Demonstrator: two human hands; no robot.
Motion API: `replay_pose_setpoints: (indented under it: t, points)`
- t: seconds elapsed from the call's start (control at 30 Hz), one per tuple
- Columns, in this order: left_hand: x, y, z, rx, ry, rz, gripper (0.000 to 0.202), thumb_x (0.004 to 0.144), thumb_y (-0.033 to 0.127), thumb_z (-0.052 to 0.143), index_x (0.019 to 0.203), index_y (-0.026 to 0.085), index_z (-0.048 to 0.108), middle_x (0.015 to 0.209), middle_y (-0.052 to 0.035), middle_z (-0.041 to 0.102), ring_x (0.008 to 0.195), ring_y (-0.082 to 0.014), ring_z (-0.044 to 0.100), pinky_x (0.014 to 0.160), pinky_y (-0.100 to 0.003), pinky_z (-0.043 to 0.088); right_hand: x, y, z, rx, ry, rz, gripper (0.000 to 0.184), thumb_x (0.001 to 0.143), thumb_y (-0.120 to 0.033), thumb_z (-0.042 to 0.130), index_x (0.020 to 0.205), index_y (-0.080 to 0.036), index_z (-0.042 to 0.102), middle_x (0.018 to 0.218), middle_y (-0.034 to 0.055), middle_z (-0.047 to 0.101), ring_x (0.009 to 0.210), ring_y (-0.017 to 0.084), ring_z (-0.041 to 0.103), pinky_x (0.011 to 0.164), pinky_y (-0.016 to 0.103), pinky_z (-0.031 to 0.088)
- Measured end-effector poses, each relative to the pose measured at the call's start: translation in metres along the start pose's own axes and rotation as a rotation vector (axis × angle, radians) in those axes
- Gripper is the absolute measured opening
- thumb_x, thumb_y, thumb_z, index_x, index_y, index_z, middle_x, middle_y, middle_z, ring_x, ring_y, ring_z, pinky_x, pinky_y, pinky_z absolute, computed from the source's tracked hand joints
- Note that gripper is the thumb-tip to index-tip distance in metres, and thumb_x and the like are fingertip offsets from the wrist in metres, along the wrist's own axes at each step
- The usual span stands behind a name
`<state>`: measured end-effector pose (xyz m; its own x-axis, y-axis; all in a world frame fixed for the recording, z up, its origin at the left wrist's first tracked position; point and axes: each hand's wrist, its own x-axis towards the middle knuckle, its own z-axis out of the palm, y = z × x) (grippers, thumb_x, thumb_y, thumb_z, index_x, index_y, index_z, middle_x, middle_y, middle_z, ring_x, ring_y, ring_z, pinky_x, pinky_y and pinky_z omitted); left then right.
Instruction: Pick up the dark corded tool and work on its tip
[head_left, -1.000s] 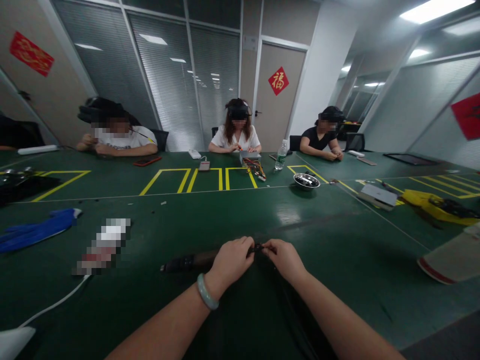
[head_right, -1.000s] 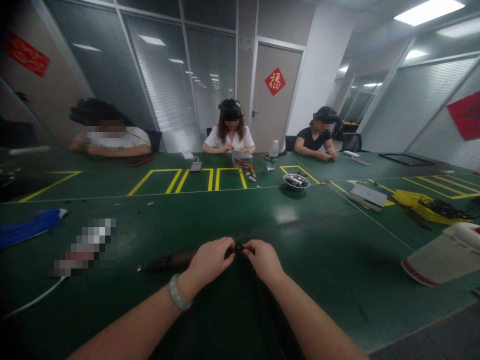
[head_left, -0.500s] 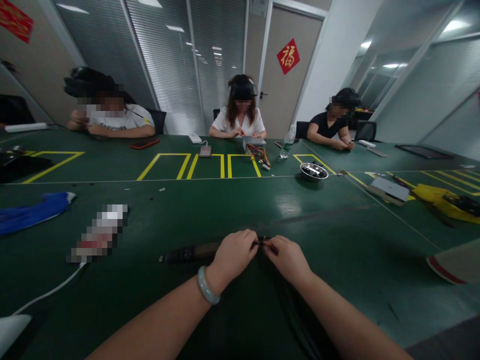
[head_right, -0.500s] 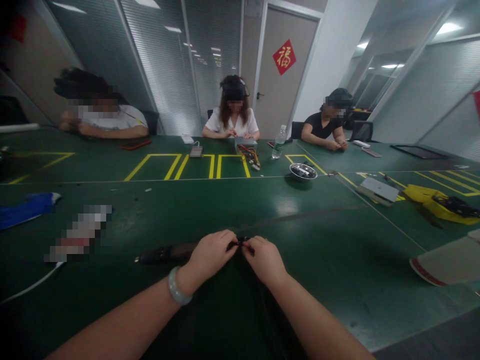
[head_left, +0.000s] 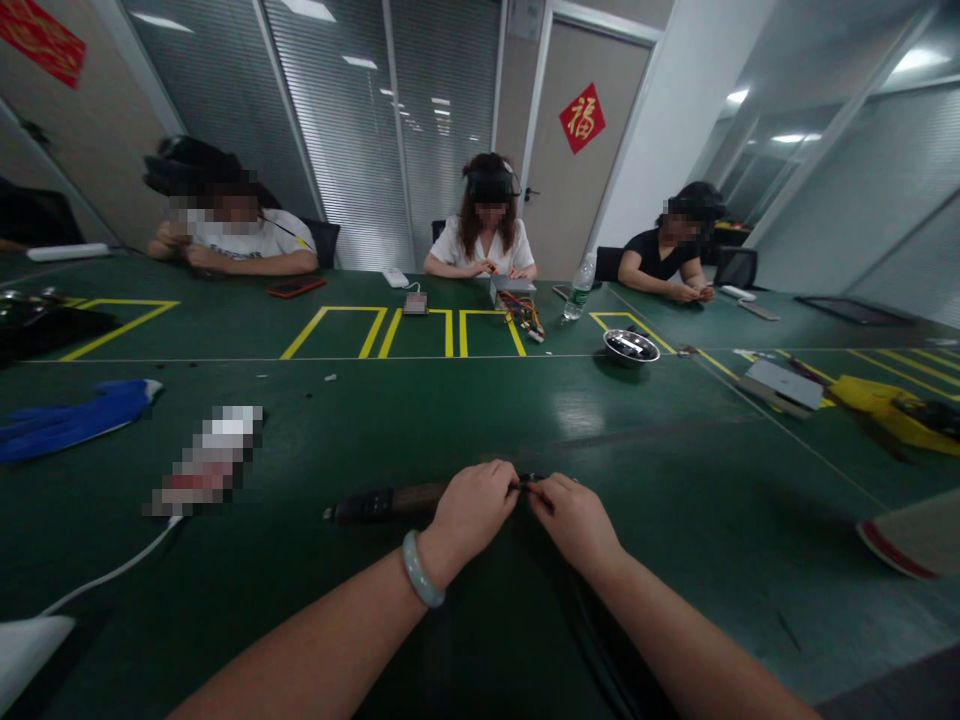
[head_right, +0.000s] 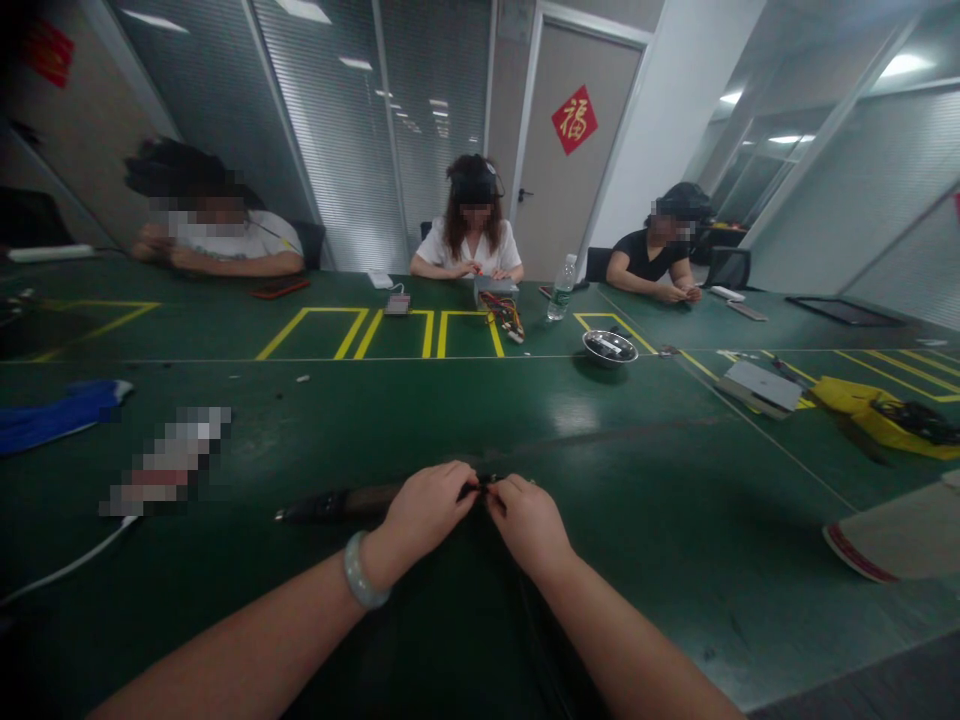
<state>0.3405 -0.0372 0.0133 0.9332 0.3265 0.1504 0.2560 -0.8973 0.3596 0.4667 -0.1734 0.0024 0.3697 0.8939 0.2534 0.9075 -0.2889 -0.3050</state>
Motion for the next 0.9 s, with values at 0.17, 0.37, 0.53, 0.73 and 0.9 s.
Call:
replay_pose_setpoints:
  t: [0.17, 0.37, 0.53, 0.73, 0.9]
  points:
    - [0.001, 0.002, -0.002, 0.013, -0.003, -0.013, 0.009, 0.092, 0.022, 0.049, 0.096, 0.019, 0.056, 0.094, -0.0043, 0.063, 0.088, -0.0192, 0.060, 0.079, -0.033, 0.046, 0.001, -0.002, 0.002, -0.096, 0.020, -0.054, 0.021, 0.094, -0.019, 0.049, 0.103, -0.020, 0.068, 0.092, 0.0066, 0.066, 0.080, 0.017, 0.061, 0.076, 0.029, 0.046]
    - [0.001, 0.003, -0.005, 0.016, 0.000, -0.005, 0.009, 0.091, 0.022, 0.049, 0.096, 0.019, 0.056, 0.092, -0.0048, 0.064, 0.087, -0.0195, 0.061, 0.079, -0.033, 0.048, 0.007, 0.008, 0.007, -0.086, 0.003, -0.143, 0.023, 0.096, -0.018, 0.046, 0.106, -0.019, 0.067, 0.091, 0.0059, 0.065, 0.079, 0.016, 0.061, 0.074, 0.028, 0.047]
    - [0.001, 0.004, -0.005, 0.015, 0.001, 0.008, 0.011, 0.091, 0.022, 0.047, 0.096, 0.018, 0.056, 0.094, -0.0064, 0.064, 0.089, -0.0200, 0.062, 0.081, -0.034, 0.048, 0.014, 0.015, 0.006, -0.107, -0.037, -0.226, 0.023, 0.095, -0.016, 0.047, 0.110, -0.018, 0.065, 0.090, 0.0052, 0.064, 0.080, 0.017, 0.061, 0.074, 0.029, 0.049]
    - [-0.001, 0.003, -0.006, 0.018, 0.015, 0.026, 0.012, 0.090, 0.019, 0.047, 0.099, 0.018, 0.055, 0.096, -0.0071, 0.064, 0.091, -0.0208, 0.062, 0.081, -0.035, 0.048, 0.025, 0.019, 0.001, -0.258, -0.093, -0.417, 0.019, 0.093, -0.014, 0.048, 0.099, -0.016, 0.066, 0.084, 0.0055, 0.062, 0.076, 0.018, 0.059, 0.071, 0.030, 0.050]
    - [-0.003, 0.002, -0.007, 0.024, 0.023, 0.044, 0.016, 0.092, 0.019, 0.045, 0.103, 0.017, 0.056, 0.101, -0.0084, 0.064, 0.096, -0.0220, 0.062, 0.086, -0.037, 0.048, 0.028, 0.026, 0.006, -0.185, 0.008, -0.472, 0.021, 0.088, -0.009, 0.050, 0.101, -0.018, 0.066, 0.115, 0.0098, 0.063, 0.108, 0.022, 0.058, 0.095, 0.039, 0.048]
